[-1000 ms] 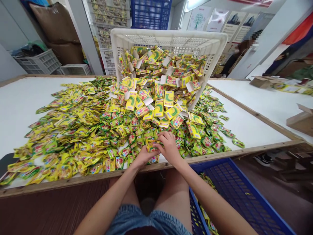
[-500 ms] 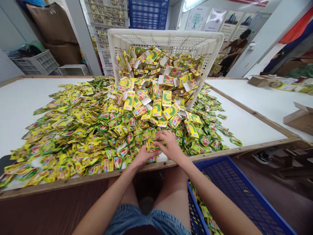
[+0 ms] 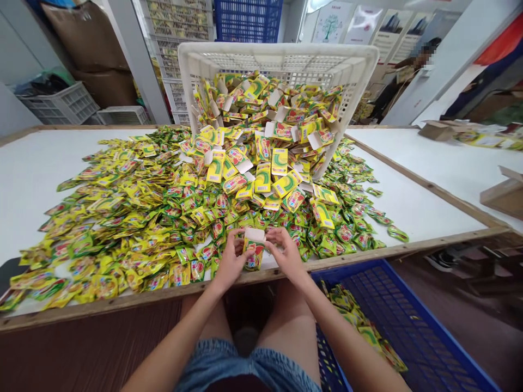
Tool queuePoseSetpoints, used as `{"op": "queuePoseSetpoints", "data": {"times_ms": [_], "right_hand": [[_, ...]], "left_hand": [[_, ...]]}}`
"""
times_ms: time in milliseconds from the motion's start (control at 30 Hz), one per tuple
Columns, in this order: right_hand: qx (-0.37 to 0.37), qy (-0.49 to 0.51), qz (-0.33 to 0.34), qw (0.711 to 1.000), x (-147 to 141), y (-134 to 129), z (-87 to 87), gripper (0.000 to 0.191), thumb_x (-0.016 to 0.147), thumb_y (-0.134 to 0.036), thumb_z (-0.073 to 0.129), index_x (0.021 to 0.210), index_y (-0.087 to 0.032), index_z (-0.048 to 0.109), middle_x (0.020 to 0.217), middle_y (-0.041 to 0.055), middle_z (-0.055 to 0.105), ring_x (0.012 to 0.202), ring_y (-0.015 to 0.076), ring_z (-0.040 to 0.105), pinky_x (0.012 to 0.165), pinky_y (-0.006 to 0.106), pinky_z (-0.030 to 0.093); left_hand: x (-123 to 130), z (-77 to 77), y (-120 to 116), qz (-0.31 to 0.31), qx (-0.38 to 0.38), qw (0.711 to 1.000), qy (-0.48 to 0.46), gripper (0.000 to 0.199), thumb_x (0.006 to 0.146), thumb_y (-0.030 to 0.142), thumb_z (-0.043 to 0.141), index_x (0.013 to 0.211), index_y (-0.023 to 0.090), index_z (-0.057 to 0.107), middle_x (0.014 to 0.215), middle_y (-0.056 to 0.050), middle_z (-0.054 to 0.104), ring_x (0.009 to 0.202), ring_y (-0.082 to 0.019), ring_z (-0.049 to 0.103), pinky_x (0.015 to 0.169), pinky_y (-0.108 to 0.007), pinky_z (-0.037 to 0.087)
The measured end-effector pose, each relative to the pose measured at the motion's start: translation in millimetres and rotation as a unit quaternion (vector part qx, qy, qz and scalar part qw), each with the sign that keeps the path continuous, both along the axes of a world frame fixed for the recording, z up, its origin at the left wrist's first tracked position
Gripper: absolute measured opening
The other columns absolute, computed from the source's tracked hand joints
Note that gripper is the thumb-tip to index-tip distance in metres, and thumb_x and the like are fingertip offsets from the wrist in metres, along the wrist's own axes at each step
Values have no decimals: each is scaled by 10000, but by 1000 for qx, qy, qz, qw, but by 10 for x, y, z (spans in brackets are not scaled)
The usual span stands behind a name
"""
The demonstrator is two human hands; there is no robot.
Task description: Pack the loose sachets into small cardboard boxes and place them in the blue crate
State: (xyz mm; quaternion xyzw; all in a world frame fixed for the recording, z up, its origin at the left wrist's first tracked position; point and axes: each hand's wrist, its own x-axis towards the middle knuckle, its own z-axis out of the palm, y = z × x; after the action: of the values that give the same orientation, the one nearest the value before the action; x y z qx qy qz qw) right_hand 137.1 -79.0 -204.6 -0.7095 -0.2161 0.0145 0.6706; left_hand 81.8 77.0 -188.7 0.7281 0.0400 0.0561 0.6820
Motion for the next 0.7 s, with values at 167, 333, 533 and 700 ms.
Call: {"op": "queuePoseSetpoints", "data": {"times_ms": [167,333,533,700], "right_hand": [[-39,-34,-26,998,-75,111,-72,160,873,-299,465,878,-198,590,863,51,638,846,190,592,776,322,456],[-50,-79,-16,995,-40,221,-13,143,868,-252,469,899,-199,598,863,50,633,830,185,593,773,316,460],[-44,-90,8,995,-84,179,85,159,856,-237,493,944,-222,625,934,52,645,911,190,589,823,340,461],[-57,-89,14,994,-95,193,99,144,851,-258,514,891,-211,644,896,49,658,868,181,602,787,315,468]], "left_hand": [[2,37,74,-31,64,997,-1,207,783,275,570,970,188,574,945,-40,630,882,-185,598,807,-282,450],[10,90,94,13,103,994,-43,161,796,263,558,929,188,609,980,-57,636,946,-197,584,869,-306,425],[-26,139,61,16,71,996,-51,163,790,257,569,931,185,610,996,-70,651,955,-196,594,878,-318,436],[-56,204,82,30,97,994,-46,157,784,288,575,859,175,655,960,-77,671,929,-207,605,833,-303,452]]}}
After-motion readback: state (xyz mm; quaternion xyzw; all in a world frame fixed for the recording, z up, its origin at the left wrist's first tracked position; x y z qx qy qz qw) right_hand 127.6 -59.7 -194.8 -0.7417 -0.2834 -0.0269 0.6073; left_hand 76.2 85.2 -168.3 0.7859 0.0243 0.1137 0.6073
